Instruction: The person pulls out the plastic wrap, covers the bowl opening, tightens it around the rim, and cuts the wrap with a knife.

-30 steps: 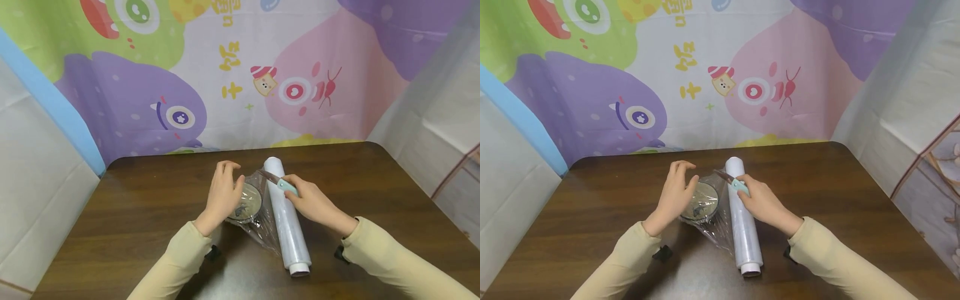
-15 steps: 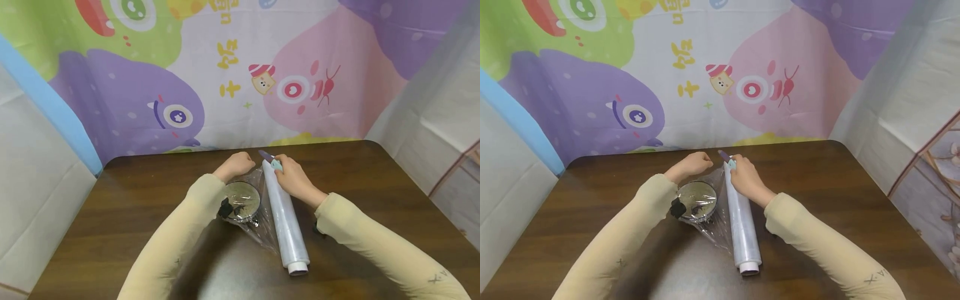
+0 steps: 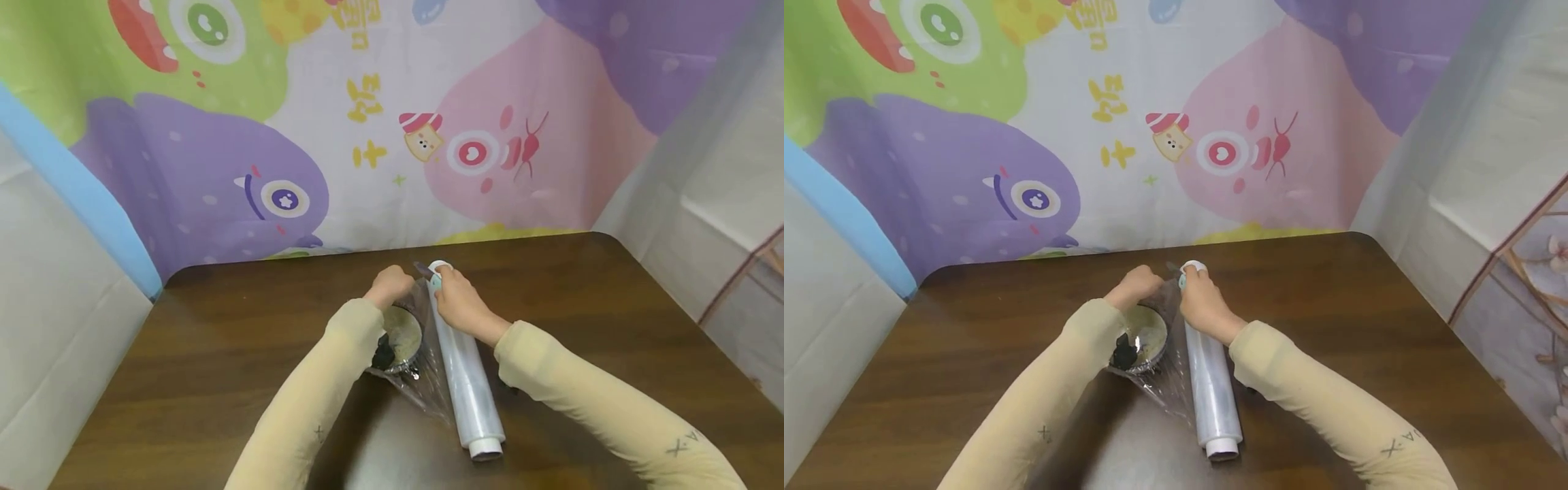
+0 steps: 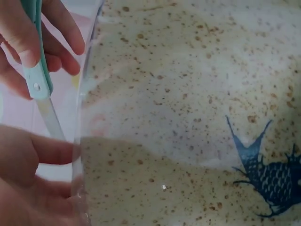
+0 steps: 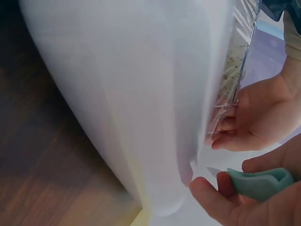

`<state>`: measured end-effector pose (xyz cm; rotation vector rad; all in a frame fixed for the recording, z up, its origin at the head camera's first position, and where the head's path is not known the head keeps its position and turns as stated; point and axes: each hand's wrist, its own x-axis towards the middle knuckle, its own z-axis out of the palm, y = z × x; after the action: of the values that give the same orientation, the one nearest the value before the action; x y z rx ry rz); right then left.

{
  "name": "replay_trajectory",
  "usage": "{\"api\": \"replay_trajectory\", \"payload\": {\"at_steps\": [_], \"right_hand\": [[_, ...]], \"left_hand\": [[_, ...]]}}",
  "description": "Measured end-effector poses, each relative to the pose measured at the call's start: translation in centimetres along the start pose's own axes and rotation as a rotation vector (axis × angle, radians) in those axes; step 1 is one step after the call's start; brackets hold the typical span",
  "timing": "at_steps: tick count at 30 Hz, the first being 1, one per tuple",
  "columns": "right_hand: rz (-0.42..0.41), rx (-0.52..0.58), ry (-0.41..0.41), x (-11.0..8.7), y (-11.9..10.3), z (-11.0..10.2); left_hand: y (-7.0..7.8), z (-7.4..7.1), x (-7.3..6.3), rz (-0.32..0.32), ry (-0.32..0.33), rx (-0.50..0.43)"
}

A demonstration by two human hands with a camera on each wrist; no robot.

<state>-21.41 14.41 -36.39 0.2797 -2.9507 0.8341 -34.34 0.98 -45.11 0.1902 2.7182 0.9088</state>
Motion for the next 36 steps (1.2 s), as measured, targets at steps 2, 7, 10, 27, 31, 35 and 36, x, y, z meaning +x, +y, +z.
{"api": "replay_trajectory", "payload": {"at_steps": [2, 7, 10, 27, 31, 35, 36], "right_hand": [[-0.002, -0.02, 0.012, 0.0, -0.2, 0.0], [-0.023, -0.108, -0.006, 0.3, -0.6, 0.1], [-0.037, -0.158, -0.027, 0.5, -0.9, 0.1], [-0.035, -0.276, -0.188, 2.3, -1.2, 0.3], [-0.098, -0.269, -0.174, 2.0, -0.9, 0.3], [-0.105, -0.247, -0.172, 1.5, -0.8, 0.0], [-0.107, -0.244, -0.174, 1.3, -0.8, -0.1]], "left_hand": [[1.9, -1.9, -2.9, -0.067, 0.055, -0.014], [5.4, -4.9, -8.5, -0.134, 0.088, -0.025], [6.2, -5.5, -9.9, -0.103, 0.086, -0.039], [5.1, -3.9, -7.4, 0.052, -0.042, 0.011], [4.9, -3.9, -7.6, 0.085, -0.033, 0.072], [4.8, -3.7, -7.6, 0.092, -0.036, 0.083], [4.7, -3.7, -7.6, 0.094, -0.038, 0.086]]}}
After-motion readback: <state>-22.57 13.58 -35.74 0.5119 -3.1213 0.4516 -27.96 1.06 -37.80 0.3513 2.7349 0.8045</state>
